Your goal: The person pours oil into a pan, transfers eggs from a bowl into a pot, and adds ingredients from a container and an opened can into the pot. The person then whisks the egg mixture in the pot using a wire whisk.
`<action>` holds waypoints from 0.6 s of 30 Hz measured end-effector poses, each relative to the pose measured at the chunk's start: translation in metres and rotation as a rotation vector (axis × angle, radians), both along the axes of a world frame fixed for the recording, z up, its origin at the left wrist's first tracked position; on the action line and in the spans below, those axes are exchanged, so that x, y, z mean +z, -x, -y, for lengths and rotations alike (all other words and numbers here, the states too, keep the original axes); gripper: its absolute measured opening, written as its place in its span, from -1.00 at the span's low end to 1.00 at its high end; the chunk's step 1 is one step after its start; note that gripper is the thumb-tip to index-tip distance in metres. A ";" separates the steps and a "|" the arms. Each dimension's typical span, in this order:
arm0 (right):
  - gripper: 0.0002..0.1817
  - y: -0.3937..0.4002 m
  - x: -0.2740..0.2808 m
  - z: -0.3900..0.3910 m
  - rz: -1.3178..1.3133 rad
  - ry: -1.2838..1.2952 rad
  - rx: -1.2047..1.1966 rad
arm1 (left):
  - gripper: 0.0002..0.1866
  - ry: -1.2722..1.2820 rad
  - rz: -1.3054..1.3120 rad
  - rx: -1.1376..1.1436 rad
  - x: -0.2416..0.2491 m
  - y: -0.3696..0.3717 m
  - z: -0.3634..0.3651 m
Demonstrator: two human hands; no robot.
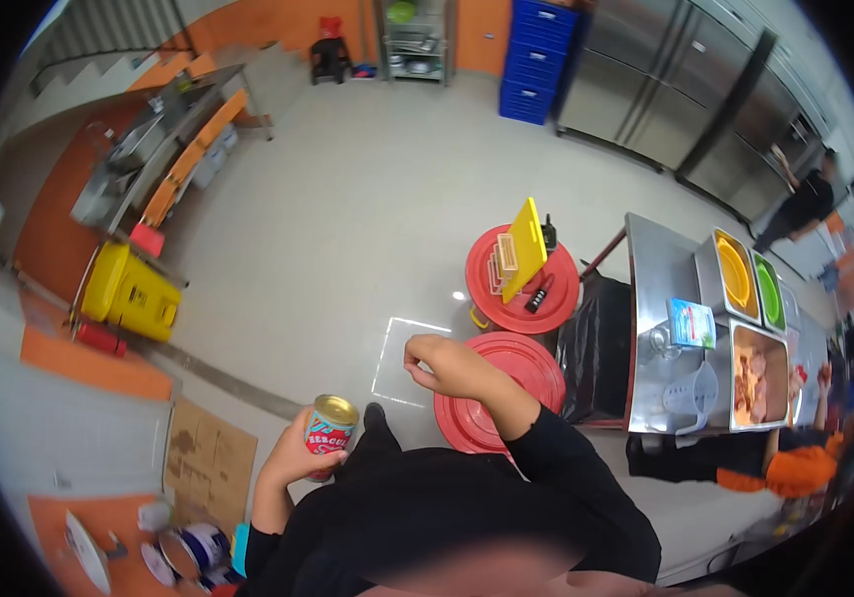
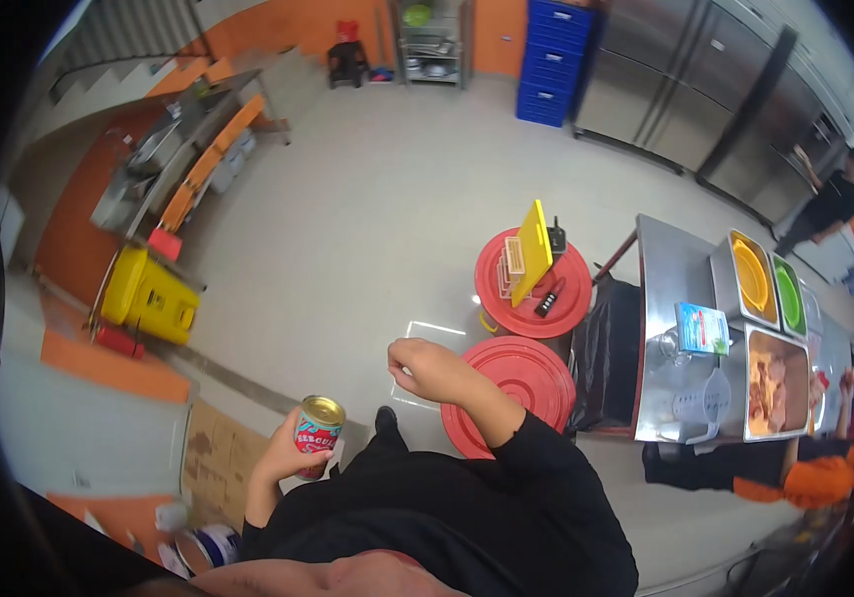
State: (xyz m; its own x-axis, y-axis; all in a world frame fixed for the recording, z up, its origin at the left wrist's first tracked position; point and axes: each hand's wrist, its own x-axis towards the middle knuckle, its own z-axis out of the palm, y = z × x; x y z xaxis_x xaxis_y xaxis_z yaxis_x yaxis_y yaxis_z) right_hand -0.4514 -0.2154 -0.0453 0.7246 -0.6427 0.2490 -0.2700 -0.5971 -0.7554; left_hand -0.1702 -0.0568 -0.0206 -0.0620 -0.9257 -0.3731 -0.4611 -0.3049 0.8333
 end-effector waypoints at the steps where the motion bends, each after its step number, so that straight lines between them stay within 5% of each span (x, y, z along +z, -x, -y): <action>1: -0.91 -0.008 -0.017 0.007 -0.042 -0.023 -0.045 | -0.12 0.016 0.018 -0.001 -0.006 -0.022 0.006; 6: -0.91 -0.037 -0.092 0.053 -0.114 -0.128 -0.291 | -0.20 0.104 -0.041 -0.038 -0.008 -0.100 0.096; 9: -0.89 -0.035 -0.092 0.058 -0.156 -0.061 -0.432 | -0.27 0.060 -0.144 -0.115 -0.019 -0.122 0.151; 12: -0.90 -0.012 -0.079 0.062 -0.271 -0.054 -0.571 | -0.28 0.035 -0.145 -0.174 -0.030 -0.120 0.208; 18: -0.90 0.092 -0.111 0.102 0.026 -0.073 -0.912 | -0.29 0.004 -0.205 -0.403 -0.039 -0.064 0.315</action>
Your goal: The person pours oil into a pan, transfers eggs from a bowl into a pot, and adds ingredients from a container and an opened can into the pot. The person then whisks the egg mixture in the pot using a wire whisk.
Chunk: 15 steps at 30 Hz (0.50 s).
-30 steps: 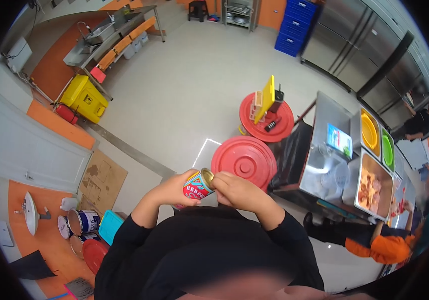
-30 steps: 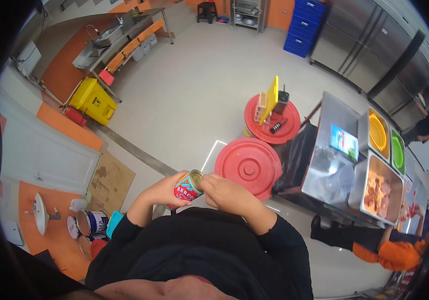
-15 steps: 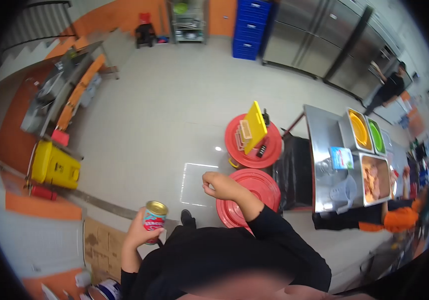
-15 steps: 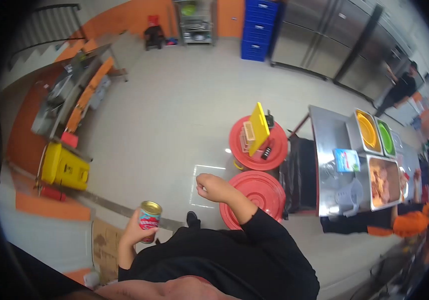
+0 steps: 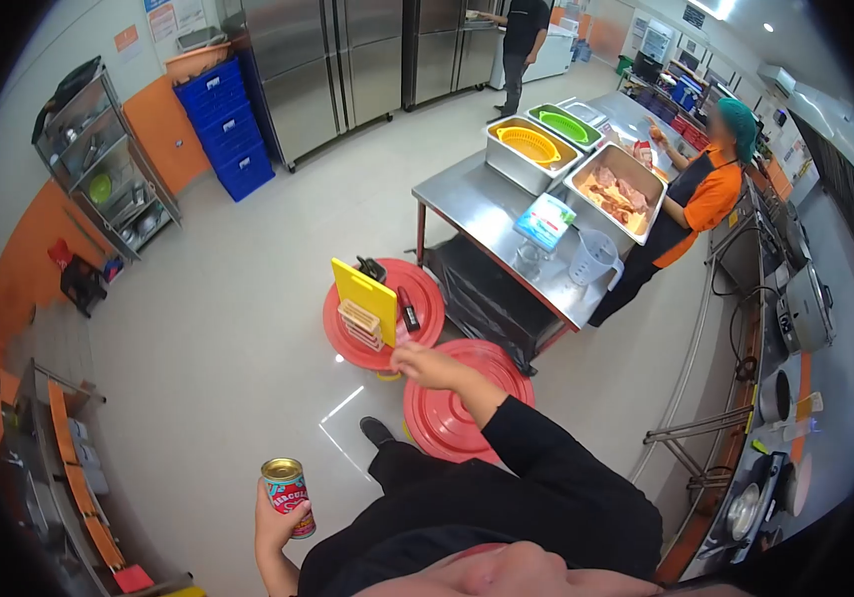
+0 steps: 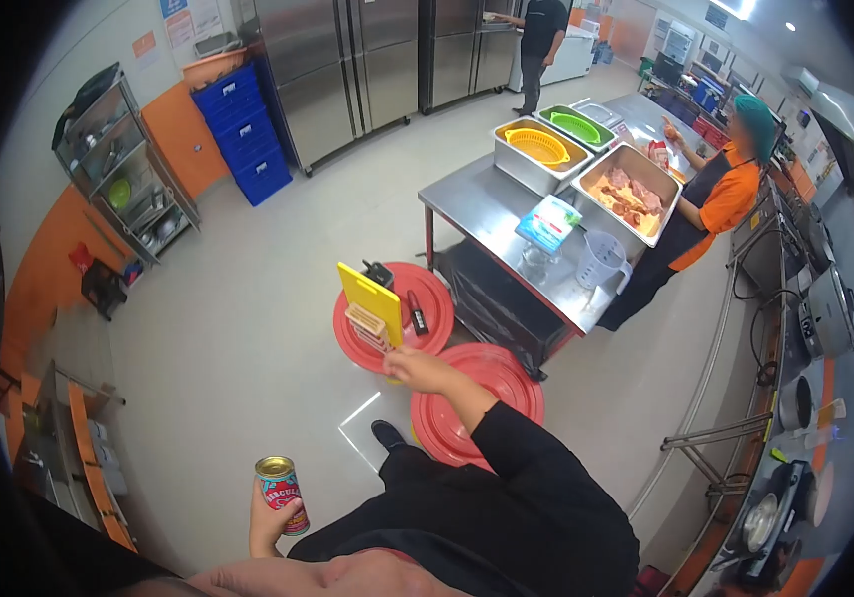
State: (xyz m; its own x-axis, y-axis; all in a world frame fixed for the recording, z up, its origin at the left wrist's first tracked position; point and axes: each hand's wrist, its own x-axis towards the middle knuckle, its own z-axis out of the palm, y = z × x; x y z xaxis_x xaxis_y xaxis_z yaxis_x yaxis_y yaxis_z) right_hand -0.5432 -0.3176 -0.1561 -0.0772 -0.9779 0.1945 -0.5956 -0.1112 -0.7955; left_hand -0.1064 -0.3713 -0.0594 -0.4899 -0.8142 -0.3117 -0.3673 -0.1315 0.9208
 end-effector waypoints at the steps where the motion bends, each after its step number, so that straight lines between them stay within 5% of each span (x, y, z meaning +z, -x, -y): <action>1: -0.90 0.018 -0.001 0.008 -0.006 0.018 0.000 | -0.29 0.006 -0.022 -0.037 -0.002 0.009 0.013; 3: -0.75 0.056 -0.007 0.035 -0.121 -0.086 -0.200 | -0.29 0.026 -0.021 -0.073 -0.007 0.028 0.049; 6: -0.63 0.115 -0.031 0.101 0.367 -0.171 -0.395 | -0.28 0.097 -0.009 -0.103 -0.015 0.052 0.100; 7: -0.63 0.135 -0.044 0.128 0.371 -0.147 -0.376 | -0.27 0.118 0.027 -0.089 -0.017 0.060 0.118; 9: -0.48 0.163 -0.085 0.175 0.167 -0.184 -0.704 | -0.24 0.099 0.098 -0.032 -0.009 0.076 0.148; 13: -0.45 0.195 -0.147 0.262 -0.009 -0.393 -0.736 | -0.21 0.047 0.048 0.137 0.014 0.106 0.203; 15: -0.43 0.212 -0.196 0.290 -0.006 -0.557 -0.547 | -0.21 0.074 0.060 0.177 0.024 0.120 0.226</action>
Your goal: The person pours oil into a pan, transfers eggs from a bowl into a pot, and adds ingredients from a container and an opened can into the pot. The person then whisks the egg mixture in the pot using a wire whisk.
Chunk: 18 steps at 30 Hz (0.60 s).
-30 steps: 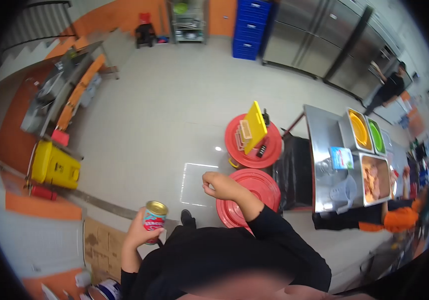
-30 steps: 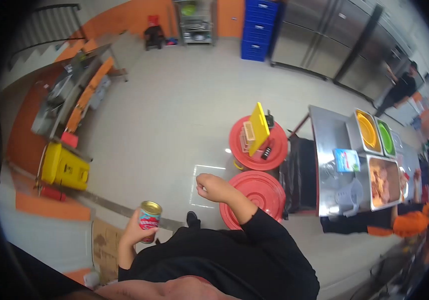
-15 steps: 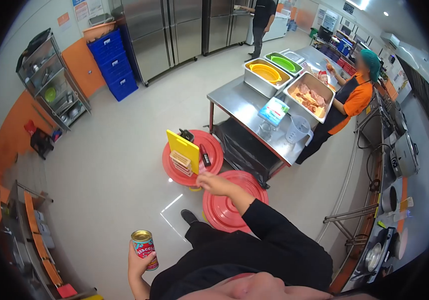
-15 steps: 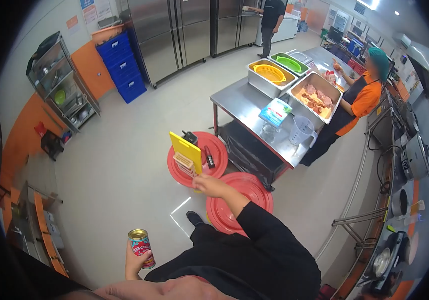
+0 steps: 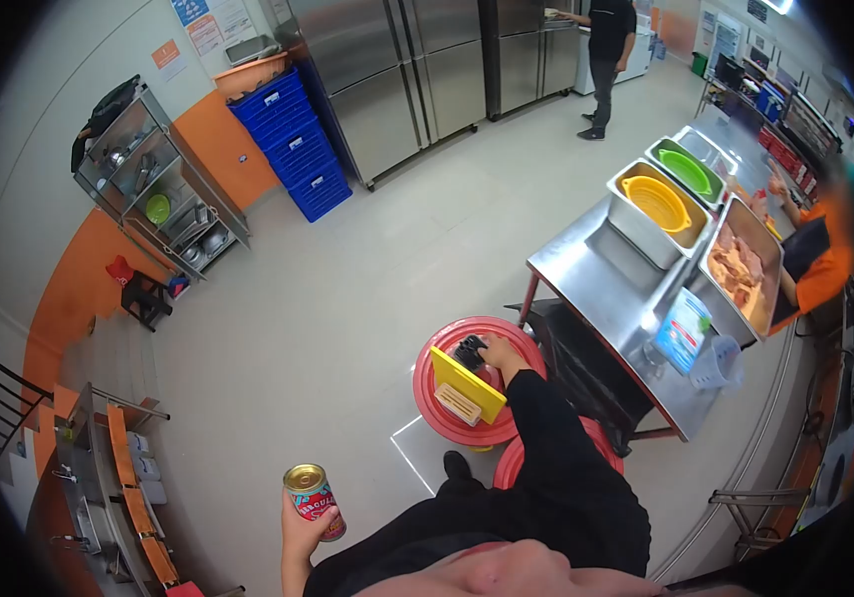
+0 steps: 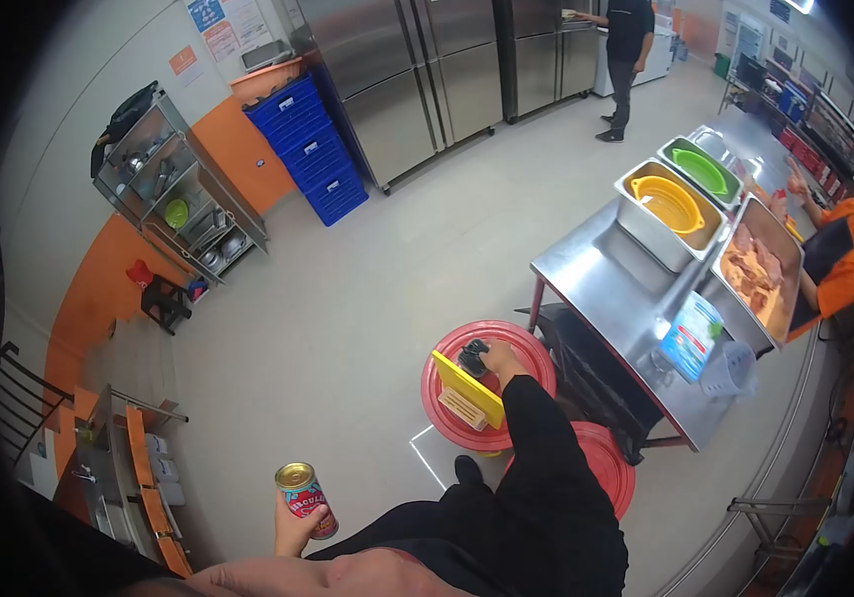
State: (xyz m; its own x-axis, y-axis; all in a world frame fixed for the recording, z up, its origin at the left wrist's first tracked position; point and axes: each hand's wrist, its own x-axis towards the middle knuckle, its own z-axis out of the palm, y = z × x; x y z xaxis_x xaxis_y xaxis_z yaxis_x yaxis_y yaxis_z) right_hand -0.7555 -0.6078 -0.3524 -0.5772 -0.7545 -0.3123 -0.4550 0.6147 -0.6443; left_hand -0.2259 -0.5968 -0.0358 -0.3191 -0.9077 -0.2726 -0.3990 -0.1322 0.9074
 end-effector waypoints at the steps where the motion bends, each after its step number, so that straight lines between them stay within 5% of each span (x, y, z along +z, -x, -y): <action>1: -0.43 0.007 -0.022 0.015 0.008 -0.003 0.009 | -0.21 0.032 0.001 0.027 0.005 0.007 0.011; 3: -0.45 0.017 -0.059 0.038 0.098 -0.321 0.253 | -0.21 0.059 0.024 0.056 0.005 0.016 0.030; 4: -0.59 0.016 -0.065 0.042 0.170 -0.355 0.123 | -0.21 0.073 0.023 0.080 0.002 0.019 0.037; 10: -0.67 -0.005 -0.047 0.043 0.854 -0.163 -0.413 | -0.19 0.050 0.040 0.004 -0.015 0.046 0.063; 13: -0.70 -0.010 0.003 0.039 0.878 -0.199 -0.426 | -0.17 0.044 0.050 -0.087 -0.016 0.066 0.079; 18: -0.73 -0.008 0.003 0.020 0.895 -0.187 -0.495 | -0.15 0.051 -0.009 -0.267 -0.012 0.098 0.112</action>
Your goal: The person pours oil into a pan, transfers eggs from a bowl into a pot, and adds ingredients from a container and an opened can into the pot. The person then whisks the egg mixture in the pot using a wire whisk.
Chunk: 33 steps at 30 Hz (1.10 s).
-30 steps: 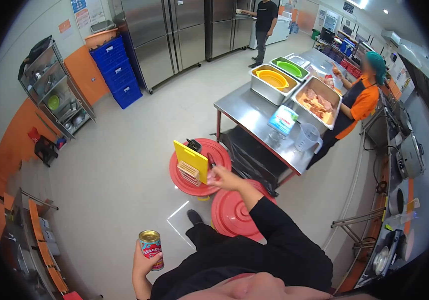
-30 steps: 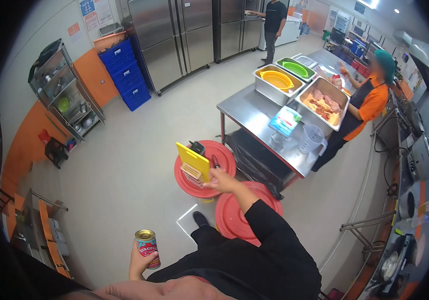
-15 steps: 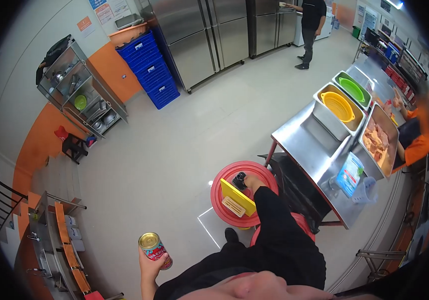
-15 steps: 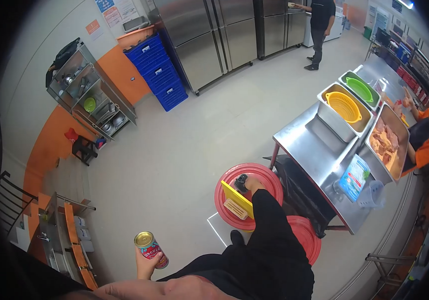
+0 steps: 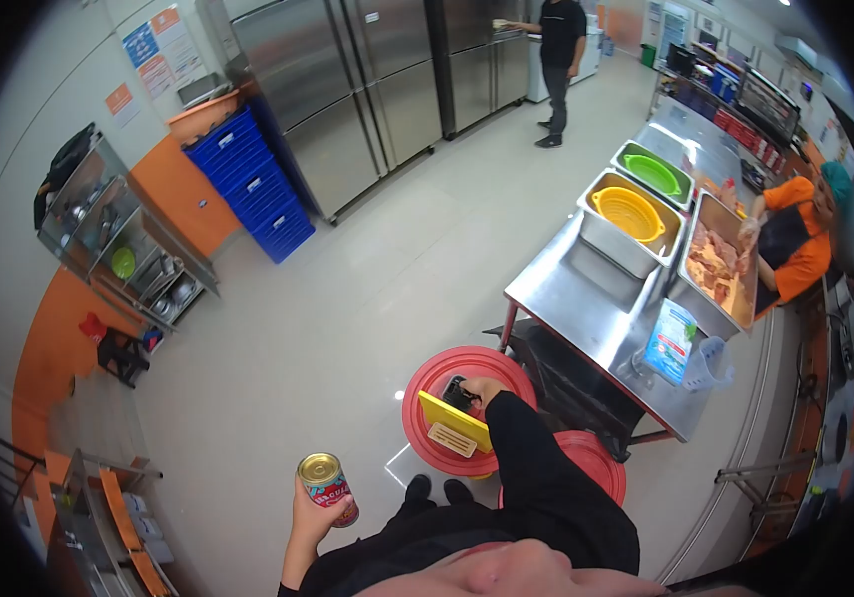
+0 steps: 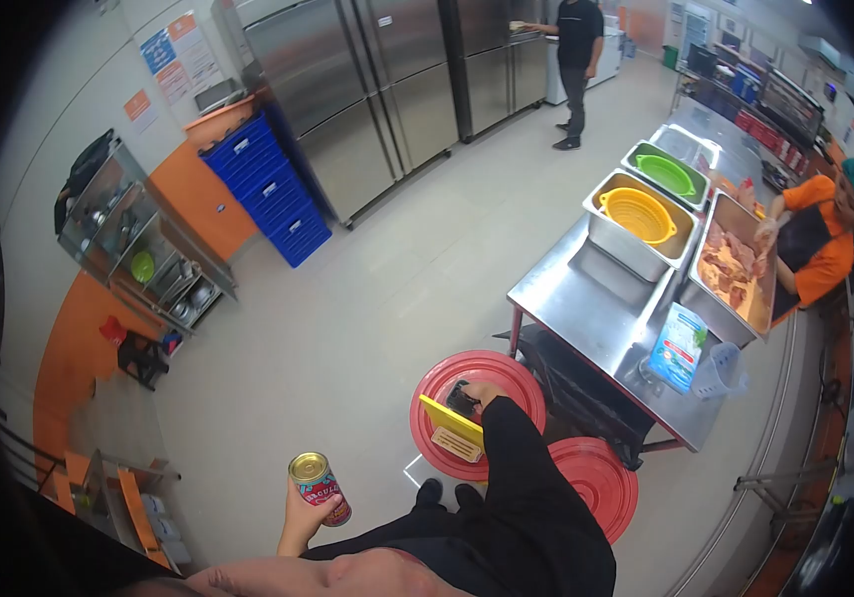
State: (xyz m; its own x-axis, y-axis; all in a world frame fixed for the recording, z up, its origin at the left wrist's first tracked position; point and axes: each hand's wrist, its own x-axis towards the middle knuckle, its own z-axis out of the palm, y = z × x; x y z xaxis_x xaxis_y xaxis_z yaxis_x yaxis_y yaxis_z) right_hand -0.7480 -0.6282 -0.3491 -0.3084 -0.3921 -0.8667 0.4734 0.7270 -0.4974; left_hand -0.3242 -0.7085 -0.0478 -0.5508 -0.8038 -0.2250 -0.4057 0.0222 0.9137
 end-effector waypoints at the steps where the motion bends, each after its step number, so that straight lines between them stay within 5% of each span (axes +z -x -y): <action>1: -0.73 0.004 -0.007 -0.009 -0.009 0.004 -0.023 | -0.15 0.004 -0.009 -0.023 -0.002 0.003 0.007; 4: -0.77 0.009 -0.014 -0.015 0.206 0.099 -0.308 | -0.12 0.026 0.060 -0.146 0.000 0.015 0.033; 7: -0.74 0.015 -0.023 -0.008 0.314 0.153 -0.171 | -0.13 0.064 0.033 -0.201 -0.004 0.021 0.057; 8: -0.75 0.010 -0.043 -0.011 -0.058 0.269 0.000 | -0.14 0.059 0.013 -0.193 -0.007 0.021 0.062; 10: -0.76 -0.009 -0.088 -0.019 -0.333 0.239 0.170 | -0.16 0.060 0.050 -0.194 -0.004 0.018 0.065; 13: -0.76 0.017 -0.033 0.004 0.170 -0.022 -0.002 | -0.17 0.007 0.104 -0.180 -0.003 0.009 0.071; 15: -0.77 0.023 -0.046 0.006 0.058 0.044 -0.129 | -0.18 -0.021 0.118 -0.171 -0.005 -0.002 0.073; 18: -0.76 0.012 0.028 0.002 0.115 -0.040 -0.232 | -0.18 -0.080 0.072 -0.119 -0.009 -0.012 0.074; 21: -0.75 0.031 0.011 0.001 0.192 -0.057 -0.176 | -0.18 -0.048 0.091 -0.097 -0.007 -0.018 0.078; 27: -0.73 0.050 0.068 -0.035 0.176 -0.035 0.014 | -0.17 -0.033 0.073 -0.073 -0.010 -0.020 0.085; 33: -0.52 -0.016 0.198 -0.087 0.313 0.563 0.017 | -0.10 0.111 0.041 -0.169 -0.011 0.024 0.088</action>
